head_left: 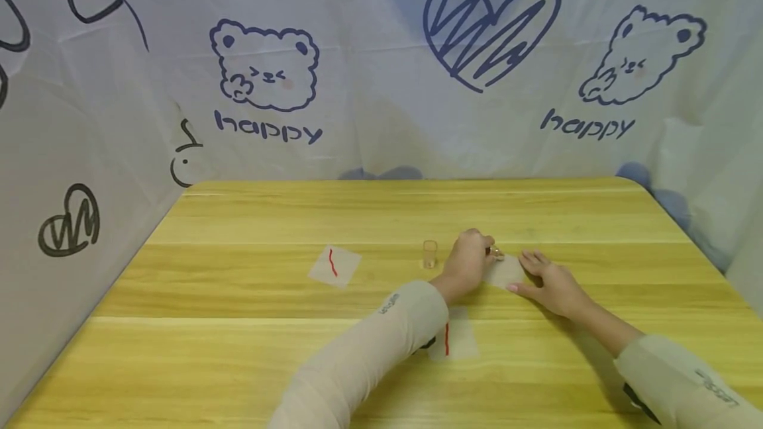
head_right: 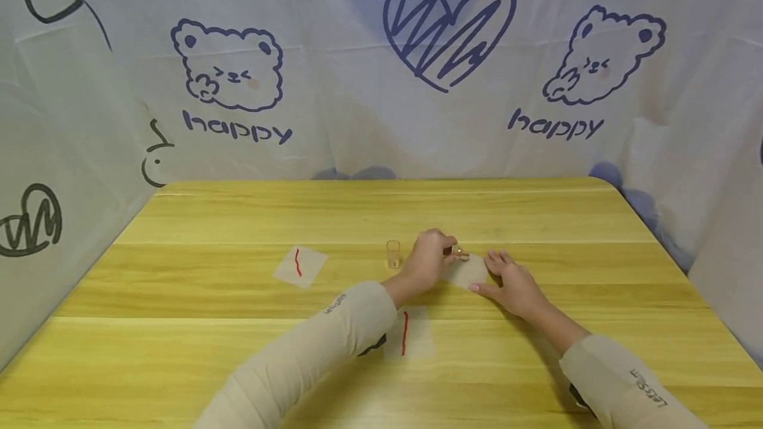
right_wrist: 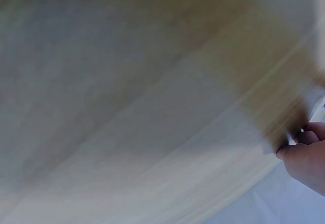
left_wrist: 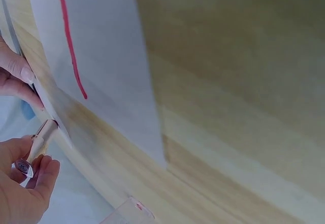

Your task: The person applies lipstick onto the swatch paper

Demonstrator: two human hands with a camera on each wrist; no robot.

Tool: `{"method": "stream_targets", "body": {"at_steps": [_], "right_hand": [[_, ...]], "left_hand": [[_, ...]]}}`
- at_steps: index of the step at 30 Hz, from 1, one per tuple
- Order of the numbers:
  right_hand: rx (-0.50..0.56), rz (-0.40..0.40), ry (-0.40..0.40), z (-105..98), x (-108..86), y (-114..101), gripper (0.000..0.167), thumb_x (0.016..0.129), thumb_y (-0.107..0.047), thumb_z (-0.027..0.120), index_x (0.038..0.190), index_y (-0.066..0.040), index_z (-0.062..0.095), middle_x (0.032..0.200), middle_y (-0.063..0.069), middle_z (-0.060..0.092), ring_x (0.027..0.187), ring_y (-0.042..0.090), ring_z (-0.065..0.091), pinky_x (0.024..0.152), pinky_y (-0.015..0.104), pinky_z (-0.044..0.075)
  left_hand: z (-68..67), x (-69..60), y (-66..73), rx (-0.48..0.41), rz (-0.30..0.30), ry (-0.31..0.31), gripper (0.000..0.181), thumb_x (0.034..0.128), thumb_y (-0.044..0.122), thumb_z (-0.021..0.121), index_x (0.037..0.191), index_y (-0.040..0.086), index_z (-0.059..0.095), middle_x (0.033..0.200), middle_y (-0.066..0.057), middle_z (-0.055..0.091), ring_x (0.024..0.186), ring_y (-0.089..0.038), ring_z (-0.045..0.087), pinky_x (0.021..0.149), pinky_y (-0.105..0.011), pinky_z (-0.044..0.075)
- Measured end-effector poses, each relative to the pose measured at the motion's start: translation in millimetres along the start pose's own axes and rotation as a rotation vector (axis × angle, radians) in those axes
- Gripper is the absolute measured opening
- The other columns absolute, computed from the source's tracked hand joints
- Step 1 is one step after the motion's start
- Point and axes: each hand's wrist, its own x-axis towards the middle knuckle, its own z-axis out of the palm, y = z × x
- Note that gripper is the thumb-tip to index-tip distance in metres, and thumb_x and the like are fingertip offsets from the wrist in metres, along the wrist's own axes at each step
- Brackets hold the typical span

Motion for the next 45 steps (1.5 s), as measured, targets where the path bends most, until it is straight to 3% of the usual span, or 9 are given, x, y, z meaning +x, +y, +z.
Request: {"method": "stream_targets", "body": {"at_steps": [8,16,28,45], "right_hand": [[0.009,-0.003,0.001,-2.8,-0.6,-2.2,0.071,0.084,-0.030,0.067,0.130,0.017,0.038,0.137,0.038,0.033,0.124,0.057,0.029,0.098,0.065,0.033],[0.022,0.013,-0.007,-2.1,-0.5,-2.2,0.072,0.084,-0.030,0.067,0.131,0.016,0.037,0.138,0.037,0.032,0.125,0.057,0.027,0.099,0.066,0.032],[0.021,-0.002,0.002,-1.5,-1.4,-2.6,0.071,0.084,-0.029,0.068,0.130,0.017,0.038,0.136,0.037,0.034,0.125,0.057,0.029,0.098,0.065,0.033],[0.018,0.012,0.000,-0.1,-1.0,-2.4,0.073,0.084,-0.031,0.067,0.131,0.015,0.038,0.137,0.037,0.033,0.124,0.057,0.029,0.099,0.066,0.033]], "left_hand": [[0.5,-1.1,1.5,-0.019,-0.004,-0.015,0.017,0.0878,0.014,0.063,0.103,0.009,0.069,0.094,-0.002,0.063,0.081,-0.007,0.057,0.064,-0.007,0.046],[0.9,-2.2,3.0,0.034,-0.002,-0.022,0.019,0.0873,0.016,0.064,0.105,0.011,0.069,0.095,-0.002,0.064,0.086,-0.008,0.060,0.067,-0.009,0.048],[0.2,-6.5,4.7,0.043,0.009,-0.030,0.019,0.0879,0.016,0.063,0.105,0.012,0.069,0.095,-0.002,0.064,0.087,-0.008,0.060,0.069,-0.010,0.049],[-0.6,-8.7,4.2,0.083,0.045,-0.029,0.011,0.0871,0.018,0.064,0.095,0.012,0.070,0.087,0.000,0.063,0.079,-0.005,0.057,0.061,-0.008,0.044]]}}
